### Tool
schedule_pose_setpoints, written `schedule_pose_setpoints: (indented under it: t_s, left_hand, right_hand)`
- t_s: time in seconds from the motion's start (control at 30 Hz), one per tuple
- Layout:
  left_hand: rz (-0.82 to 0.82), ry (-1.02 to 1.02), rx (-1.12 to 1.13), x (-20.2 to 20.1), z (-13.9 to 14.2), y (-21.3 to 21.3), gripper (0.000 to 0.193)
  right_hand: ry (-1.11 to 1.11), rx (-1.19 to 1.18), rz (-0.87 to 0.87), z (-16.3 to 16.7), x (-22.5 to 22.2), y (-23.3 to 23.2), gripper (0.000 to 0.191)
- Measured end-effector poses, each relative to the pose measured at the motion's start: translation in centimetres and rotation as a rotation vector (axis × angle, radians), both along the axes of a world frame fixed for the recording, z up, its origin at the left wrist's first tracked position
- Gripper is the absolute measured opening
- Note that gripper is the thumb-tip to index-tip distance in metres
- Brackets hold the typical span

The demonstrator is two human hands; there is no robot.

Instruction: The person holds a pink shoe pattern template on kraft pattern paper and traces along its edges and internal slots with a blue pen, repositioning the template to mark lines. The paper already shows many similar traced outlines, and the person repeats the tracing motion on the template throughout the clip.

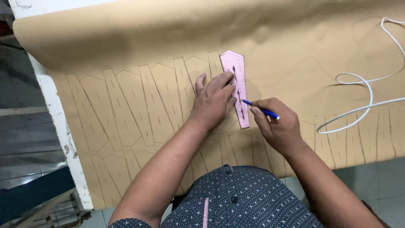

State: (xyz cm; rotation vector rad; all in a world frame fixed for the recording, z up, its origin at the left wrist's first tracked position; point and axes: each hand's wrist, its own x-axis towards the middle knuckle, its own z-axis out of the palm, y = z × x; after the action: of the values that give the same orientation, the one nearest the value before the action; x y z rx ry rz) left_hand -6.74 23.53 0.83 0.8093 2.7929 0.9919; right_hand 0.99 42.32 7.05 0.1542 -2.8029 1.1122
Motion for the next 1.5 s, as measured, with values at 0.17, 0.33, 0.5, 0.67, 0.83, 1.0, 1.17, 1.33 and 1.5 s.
schedule_pose_setpoints:
  t_s: [0.17, 0.33, 0.5, 0.67, 0.83, 1.0, 1.17, 1.33, 1.5]
  left_hand:
    - [0.004, 0.005, 0.005, -0.1, -0.1, -0.1, 0.03]
    - [0.016, 0.018, 0.0, -0.1, -0.1, 0.0, 0.028]
    - [0.015, -0.003, -0.024, -0.2, -0.2, 0.1, 0.027]
    - [0.023, -0.018, -0.067, 0.0, -0.2, 0.1, 0.03]
    - [0.025, -0.024, -0.114, 0.9, -1.1, 0.3, 0.029]
    - [0.034, 0.063, -0.164, 4.0, -2.0, -0.7, 0.05]
    - [0.044, -0.04, -0.261, 10.2, -1.8, -3.6, 0.06]
    - [0.157, -0.018, -0.386, 16.8, -2.4, -6.4, 0.061]
    - [0.423, 0.054, -0.467, 21.2, -3.3, -7.1, 0.066]
  right_hand:
    - [0.123, -0.077, 0.002, -1.7, -4.5, -0.1, 0.013]
    - [0.137, -0.041, 0.002, -1.9, -6.0, -0.7, 0.013]
    - [0.202, 0.089, 0.06, -1.6, -5.7, -1.2, 0.011]
    - [0.182, 0.104, 0.031, -1.6, -5.7, -1.2, 0.007]
    - [0.166, 0.025, -0.048, -1.8, -3.4, -0.2, 0.004]
    - [0.002, 0.069, -0.154, -2.9, 3.0, 2.2, 0.021]
    - [-0.099, 0.454, -0.317, -4.9, 9.7, 6.9, 0.032]
    - [0.091, 0.538, -0.382, -7.3, 13.9, 11.8, 0.032]
    - [0.051, 0.542, -0.322, -7.8, 14.5, 14.7, 0.028]
